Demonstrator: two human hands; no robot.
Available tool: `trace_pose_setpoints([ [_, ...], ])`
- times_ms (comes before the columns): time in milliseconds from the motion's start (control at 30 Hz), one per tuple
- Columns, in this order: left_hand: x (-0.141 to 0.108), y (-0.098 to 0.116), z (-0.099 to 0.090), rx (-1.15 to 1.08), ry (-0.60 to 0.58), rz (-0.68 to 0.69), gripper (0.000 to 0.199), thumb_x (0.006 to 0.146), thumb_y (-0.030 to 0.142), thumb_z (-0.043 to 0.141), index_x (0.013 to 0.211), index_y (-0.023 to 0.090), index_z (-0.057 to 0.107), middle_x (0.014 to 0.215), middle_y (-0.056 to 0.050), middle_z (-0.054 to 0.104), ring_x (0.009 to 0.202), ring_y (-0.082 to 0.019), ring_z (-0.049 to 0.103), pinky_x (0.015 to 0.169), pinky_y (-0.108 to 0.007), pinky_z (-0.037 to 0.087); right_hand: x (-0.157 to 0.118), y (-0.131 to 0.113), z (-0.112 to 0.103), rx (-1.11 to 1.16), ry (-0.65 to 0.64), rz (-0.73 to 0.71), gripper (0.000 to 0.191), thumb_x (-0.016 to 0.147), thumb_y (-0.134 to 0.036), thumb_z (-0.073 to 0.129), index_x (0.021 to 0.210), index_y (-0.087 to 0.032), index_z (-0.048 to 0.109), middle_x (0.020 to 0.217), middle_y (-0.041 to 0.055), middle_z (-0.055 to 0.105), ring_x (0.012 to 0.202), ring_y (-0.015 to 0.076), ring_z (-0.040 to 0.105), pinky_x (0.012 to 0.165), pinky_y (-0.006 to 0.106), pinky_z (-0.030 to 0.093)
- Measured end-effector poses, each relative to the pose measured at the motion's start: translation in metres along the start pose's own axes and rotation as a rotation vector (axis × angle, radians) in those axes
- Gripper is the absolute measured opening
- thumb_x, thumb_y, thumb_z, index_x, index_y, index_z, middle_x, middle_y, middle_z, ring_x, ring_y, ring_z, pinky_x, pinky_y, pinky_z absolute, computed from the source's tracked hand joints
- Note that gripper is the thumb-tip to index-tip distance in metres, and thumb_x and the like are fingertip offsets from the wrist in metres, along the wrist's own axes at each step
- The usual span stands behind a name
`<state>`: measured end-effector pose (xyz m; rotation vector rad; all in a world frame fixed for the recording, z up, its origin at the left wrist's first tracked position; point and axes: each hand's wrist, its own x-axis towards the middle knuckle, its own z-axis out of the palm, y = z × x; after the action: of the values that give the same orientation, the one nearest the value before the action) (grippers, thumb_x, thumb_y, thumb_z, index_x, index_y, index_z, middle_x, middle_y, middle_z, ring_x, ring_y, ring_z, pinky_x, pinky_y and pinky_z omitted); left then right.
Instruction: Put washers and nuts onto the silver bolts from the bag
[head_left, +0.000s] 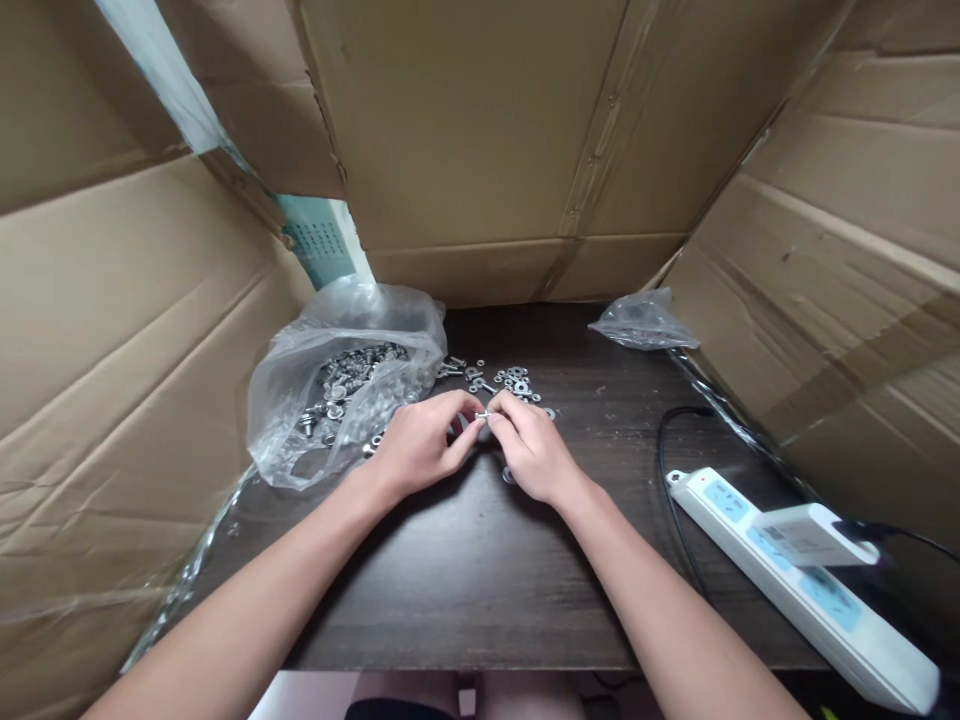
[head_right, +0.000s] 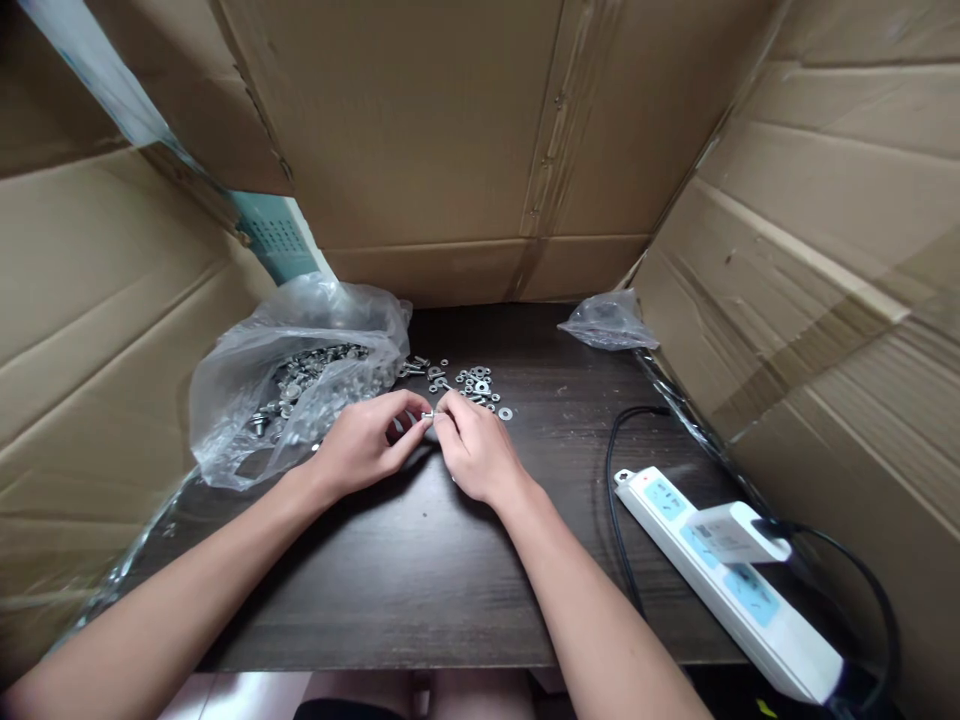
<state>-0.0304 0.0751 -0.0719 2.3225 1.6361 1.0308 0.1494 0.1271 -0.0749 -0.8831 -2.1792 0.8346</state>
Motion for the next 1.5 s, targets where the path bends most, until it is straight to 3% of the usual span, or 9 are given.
trace_pose_setpoints([
  [400,-0.001,-0.0019,-0.0006,-0.019,-0.005,0.026,0.016,0.097,0.029,0.053,0.106,0.019,0.062,0.091,-0.001,0.07,0.074,-0.012,0.065,0.063,-0.023,0.049,0.0007,-0.001,0.0041,0.002,0.014,0.041,0.034,0.101,-0.033,0.036,0.069,-0.02,0.036,0.062,-0.0017,0.045,0.058,0.013,0.039,0.06,0.029,0.026],
  [700,-0.0006,-0.0028,-0.0027,0.018,-0.009,0.027,0.015,0.096,0.027,0.054,0.104,0.018,0.062,0.09,-0.002,0.07,0.071,-0.013,0.064,0.063,-0.024,0.048,-0.0004,-0.0027,0.0011,0.02,0.016,0.009,0.016,0.099,-0.029,0.041,0.087,-0.02,0.046,0.08,0.0006,0.054,0.073,0.0157,0.049,0.069,0.028,0.035],
  [1133,-0.0017,0.0007,-0.0029,0.039,-0.019,0.066,0.017,0.097,0.027,0.051,0.107,0.018,0.062,0.091,-0.002,0.071,0.069,-0.012,0.064,0.062,-0.024,0.047,0.0018,0.0007,0.0047,-0.004,0.017,0.041,0.038,0.102,-0.035,0.036,0.067,-0.02,0.036,0.059,-0.0017,0.043,0.056,0.0123,0.039,0.057,0.028,0.026],
  [1500,0.0004,0.0047,-0.0024,0.088,-0.058,-0.006,0.017,0.097,0.031,0.048,0.1,0.02,0.06,0.087,-0.002,0.07,0.07,-0.016,0.064,0.063,-0.029,0.044,-0.0011,-0.0035,0.0009,0.015,-0.011,0.022,0.026,0.102,-0.03,0.036,0.08,-0.02,0.045,0.076,0.0008,0.055,0.071,0.0155,0.05,0.068,0.028,0.033],
])
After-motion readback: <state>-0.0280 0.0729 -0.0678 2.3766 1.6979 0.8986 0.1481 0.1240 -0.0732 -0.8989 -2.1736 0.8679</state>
